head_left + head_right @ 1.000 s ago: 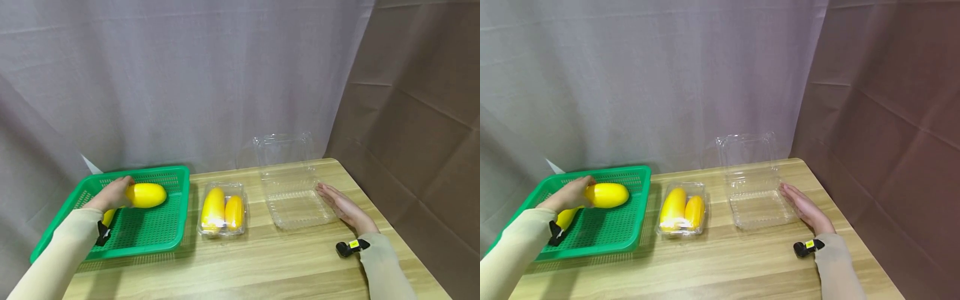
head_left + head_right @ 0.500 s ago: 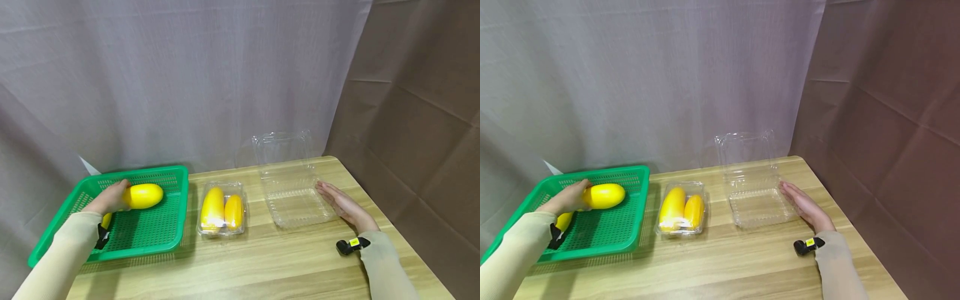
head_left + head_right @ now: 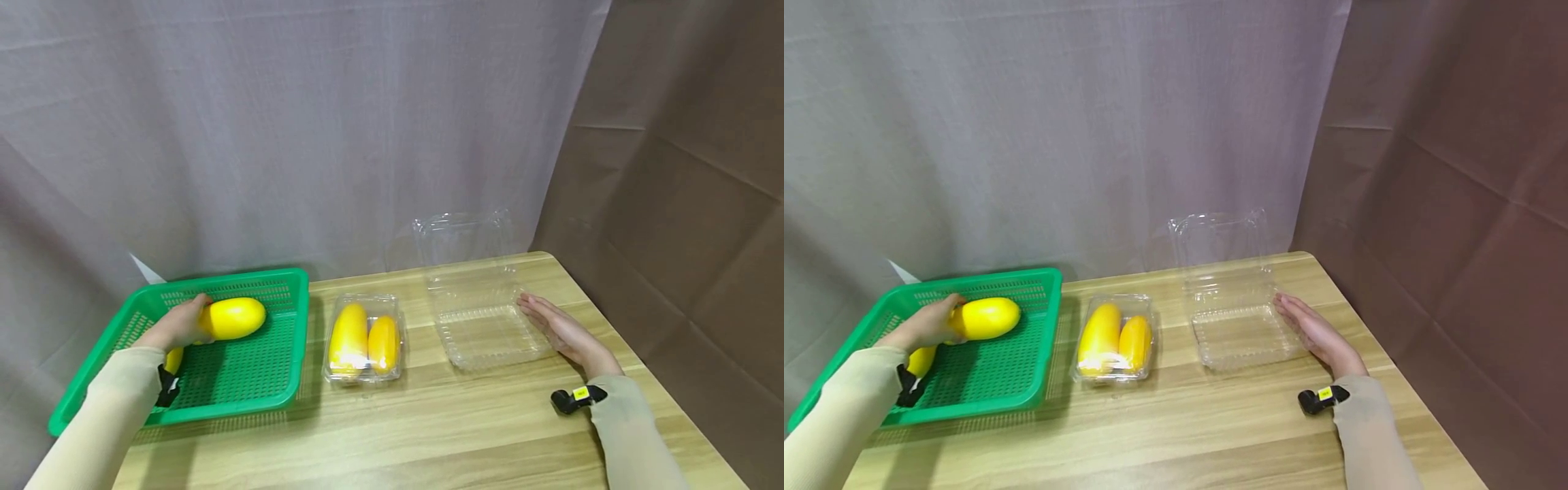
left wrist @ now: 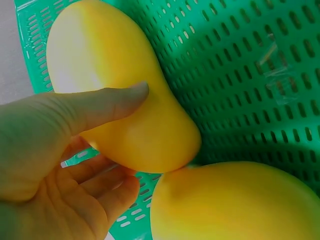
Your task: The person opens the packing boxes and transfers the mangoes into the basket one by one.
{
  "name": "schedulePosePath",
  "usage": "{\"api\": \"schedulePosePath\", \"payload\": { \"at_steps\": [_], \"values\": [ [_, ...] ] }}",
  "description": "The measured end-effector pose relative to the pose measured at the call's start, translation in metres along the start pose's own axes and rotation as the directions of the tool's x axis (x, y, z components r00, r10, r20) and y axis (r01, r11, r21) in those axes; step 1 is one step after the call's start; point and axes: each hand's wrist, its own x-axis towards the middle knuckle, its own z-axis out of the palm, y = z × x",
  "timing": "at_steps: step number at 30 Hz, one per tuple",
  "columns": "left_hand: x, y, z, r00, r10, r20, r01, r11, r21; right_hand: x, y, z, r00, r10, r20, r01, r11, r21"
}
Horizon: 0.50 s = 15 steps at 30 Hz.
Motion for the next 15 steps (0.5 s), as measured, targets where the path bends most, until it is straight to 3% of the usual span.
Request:
{"api": "schedulePosePath", "payload": {
  "at_steps": [6, 15],
  "values": [
    [-0.001, 0.001, -0.004, 1.0, -0.015, 0.004, 0.015, 1.0, -0.015, 0.002, 0.001, 0.0, 1.0, 0.006, 0.003, -0.006, 1.0, 0.013],
    [-0.002, 0.007, -0.026, 0.997, -0.074, 0.025, 0.075, 0.995, -0.061, 0.001, 0.001, -0.001, 1.0, 0.009, -0.001, -0.009, 1.0, 0.019]
  ]
}}
